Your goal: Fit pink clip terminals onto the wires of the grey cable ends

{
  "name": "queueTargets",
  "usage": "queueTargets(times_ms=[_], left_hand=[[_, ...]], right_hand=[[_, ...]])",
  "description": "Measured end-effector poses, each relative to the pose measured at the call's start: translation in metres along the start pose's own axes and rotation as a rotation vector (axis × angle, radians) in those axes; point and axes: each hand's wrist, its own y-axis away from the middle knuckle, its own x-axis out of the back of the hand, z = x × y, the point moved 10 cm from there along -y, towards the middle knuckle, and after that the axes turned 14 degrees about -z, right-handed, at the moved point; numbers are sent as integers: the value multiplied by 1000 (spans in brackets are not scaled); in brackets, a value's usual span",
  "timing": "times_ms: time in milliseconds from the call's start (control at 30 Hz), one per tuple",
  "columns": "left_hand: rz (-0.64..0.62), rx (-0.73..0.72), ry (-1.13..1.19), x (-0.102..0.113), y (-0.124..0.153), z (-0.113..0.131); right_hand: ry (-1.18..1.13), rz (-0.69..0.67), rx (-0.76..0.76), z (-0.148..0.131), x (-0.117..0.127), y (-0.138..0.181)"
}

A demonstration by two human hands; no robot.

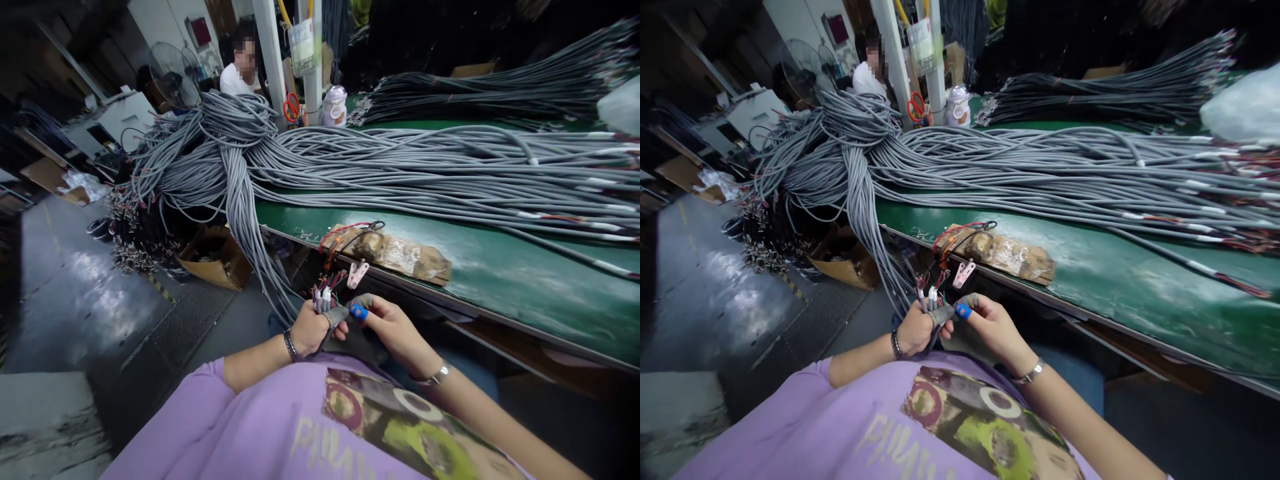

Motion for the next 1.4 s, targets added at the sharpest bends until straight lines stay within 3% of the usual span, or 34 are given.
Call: queueTargets(times_ms=[67,233,467,667,833,1033,1400], left_hand=[[-30,-11,-41,-2,1,0],[-69,-67,-135,-5,4,7],[119,-84,31,9,4,5],[141,-107,131,12,6,11],[81,-101,200,2,7,28],[1,-99,192,-16,-2,39],[10,-52,150,-14,-13,24]], right_hand=[[35,10,22,-9,-5,-2],[-53,-124,7,-20,-29,-13],[2,143,3,-5,-4,-14],[-257,21,12,9,-4,-15],[-503,27,-59,18,11,-25],[-551,-26,-76,4,3,-47],[-585,21,2,5,4,-53]])
